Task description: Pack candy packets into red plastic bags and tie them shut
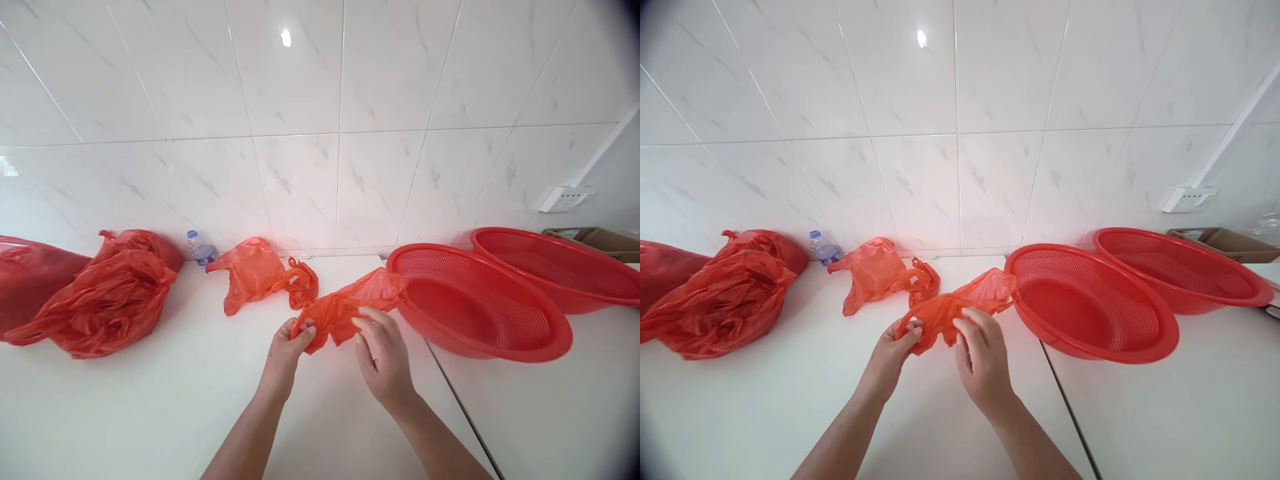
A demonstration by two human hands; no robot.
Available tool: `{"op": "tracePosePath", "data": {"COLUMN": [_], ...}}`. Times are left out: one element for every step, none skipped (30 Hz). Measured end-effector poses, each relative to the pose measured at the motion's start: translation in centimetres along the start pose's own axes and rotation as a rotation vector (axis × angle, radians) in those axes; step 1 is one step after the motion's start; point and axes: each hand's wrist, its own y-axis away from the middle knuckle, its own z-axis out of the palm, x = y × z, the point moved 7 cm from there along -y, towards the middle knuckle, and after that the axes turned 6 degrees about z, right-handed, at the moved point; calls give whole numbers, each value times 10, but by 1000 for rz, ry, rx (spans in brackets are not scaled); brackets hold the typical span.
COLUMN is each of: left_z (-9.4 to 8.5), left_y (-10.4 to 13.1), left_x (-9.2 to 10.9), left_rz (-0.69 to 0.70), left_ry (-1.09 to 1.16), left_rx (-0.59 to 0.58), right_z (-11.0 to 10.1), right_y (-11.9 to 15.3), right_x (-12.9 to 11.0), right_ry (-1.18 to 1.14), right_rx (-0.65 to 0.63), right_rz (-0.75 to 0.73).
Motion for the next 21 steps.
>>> {"op": "tracePosePath", "data": {"left_z": [2, 4, 5, 5, 3, -1, -7, -15, -23, -32, -40, -46, -51, -55, -59, -61, -63, -63, -64, -64, -64], "left_y": [3, 6, 8, 8, 8, 6, 3, -1, -5, -8, -11, -13, -13, -13, -12, -11, -9, -7, -5, -3, -1], "left_x": [1, 2, 2, 2, 3, 3, 4, 5, 6, 8, 10, 13, 17, 22, 27, 31, 36, 39, 42, 43, 42], "left_rz": [-9, -18, -26, -30, -27, -18, -5, 12, 30, 51, 74, 101, 133, 165, 197, 227, 254, 274, 286, 284, 269], "left_ry": [6, 28, 66, 120, 184, 251, 317, 375, 422, 459, 486, 506, 521, 534, 547, 557, 560, 554, 539, 520, 498], "left_rx": [-23, -47, -69, -84, -87, -73, -43, 1, 51, 104, 147, 178, 199, 215, 224, 226, 221, 211, 202, 191, 180], "right_z": [8, 16, 24, 31, 38, 43, 47, 49, 50, 49, 47, 44, 41, 38, 35, 31, 27, 23, 19, 15, 12], "right_y": [1, 2, 3, 5, 9, 13, 19, 26, 34, 41, 47, 53, 58, 62, 64, 64, 62, 57, 52, 47, 41], "right_x": [-2, -2, 1, 4, 7, 10, 10, 10, 8, 6, 3, 1, 0, 0, 1, 3, 7, 13, 21, 30, 37], "right_ry": [-10, -5, 14, 41, 73, 108, 144, 180, 213, 240, 253, 255, 247, 219, 176, 127, 86, 58, 49, 63, 86], "right_rx": [-74, -145, -209, -276, -347, -423, -494, -558, -612, -652, -685, -719, -751, -780, -798, -796, -773, -724, -661, -595, -533], "right_rz": [-17, -15, 0, 21, 42, 56, 60, 55, 44, 35, 36, 50, 81, 119, 164, 216, 275, 339, 405, 471, 525]}}
